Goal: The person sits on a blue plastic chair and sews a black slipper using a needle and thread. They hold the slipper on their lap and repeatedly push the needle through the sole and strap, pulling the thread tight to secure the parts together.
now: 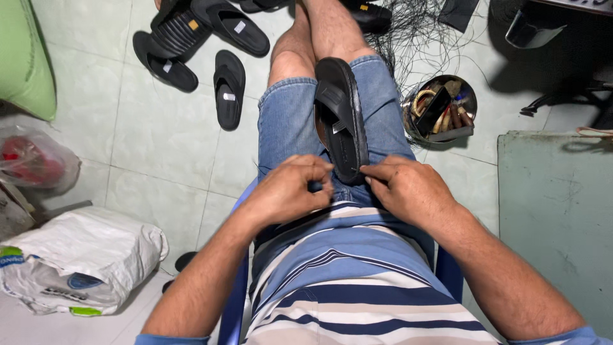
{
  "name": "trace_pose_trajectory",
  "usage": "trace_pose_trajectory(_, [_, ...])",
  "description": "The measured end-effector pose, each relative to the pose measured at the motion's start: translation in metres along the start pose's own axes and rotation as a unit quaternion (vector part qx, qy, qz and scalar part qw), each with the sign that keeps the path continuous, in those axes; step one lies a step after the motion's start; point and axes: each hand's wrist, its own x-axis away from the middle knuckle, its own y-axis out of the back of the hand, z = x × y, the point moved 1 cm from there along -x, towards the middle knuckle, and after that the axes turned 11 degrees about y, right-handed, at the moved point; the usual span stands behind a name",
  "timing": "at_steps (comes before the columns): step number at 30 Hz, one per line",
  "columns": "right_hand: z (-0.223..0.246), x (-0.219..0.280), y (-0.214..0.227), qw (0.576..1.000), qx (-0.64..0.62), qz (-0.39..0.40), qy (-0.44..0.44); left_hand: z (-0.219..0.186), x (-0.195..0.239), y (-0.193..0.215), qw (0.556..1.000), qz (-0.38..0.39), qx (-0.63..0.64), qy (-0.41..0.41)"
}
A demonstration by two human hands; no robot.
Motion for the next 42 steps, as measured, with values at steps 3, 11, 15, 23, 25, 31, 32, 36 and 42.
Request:
trace_pose_trajectory(3, [0.000, 0.001, 0.001, 0.999, -0.037, 0.001, -0.005, 0.001, -0.008, -0.026, 0.951, 0.053, 0.305, -0.001])
trace_pose_trajectory(11, [-0.001, 0.007, 0.009, 0.994, -0.111, 0.005, -0.005, 0.002, -0.016, -0.045, 0.994, -0.094, 0.009, 0.061])
trace_pose_trajectory(15, [-0.002, 0.006, 0.004, 0.995, -0.102, -0.013, 0.000, -0.006, -0.023, -0.050, 0.995, -0.008, -0.037, 0.088])
trace_pose_trajectory(23, [-0.059, 0.041, 0.056, 0.991, -0.010, 0.036, -0.131, 0.029, -0.034, -0.052, 0.949, 0.061, 0.286, 0.119])
trace_pose_trajectory(25, [-0.056, 0.044, 0.054, 0.983, -0.012, -0.004, -0.184, 0.024, -0.025, -0.044, 0.935, 0.087, 0.314, 0.139])
trace_pose_trajectory(31, [-0.021, 0.022, 0.019, 0.977, -0.147, -0.112, 0.106, 0.049, 0.004, -0.023, 0.969, -0.177, 0.149, 0.091])
trace_pose_trajectory(32, [-0.016, 0.020, 0.016, 0.981, -0.128, -0.095, 0.106, 0.042, 0.010, -0.018, 0.965, -0.249, -0.025, 0.080])
trace_pose_trajectory(36, [-0.016, 0.016, 0.002, 0.991, -0.066, -0.060, 0.102, 0.014, 0.005, -0.033, 0.954, -0.249, -0.124, -0.112])
trace_pose_trajectory(42, [-0.011, 0.011, 0.008, 0.994, -0.063, -0.022, 0.087, 0.022, -0.007, -0.074, 0.976, -0.212, -0.037, -0.040])
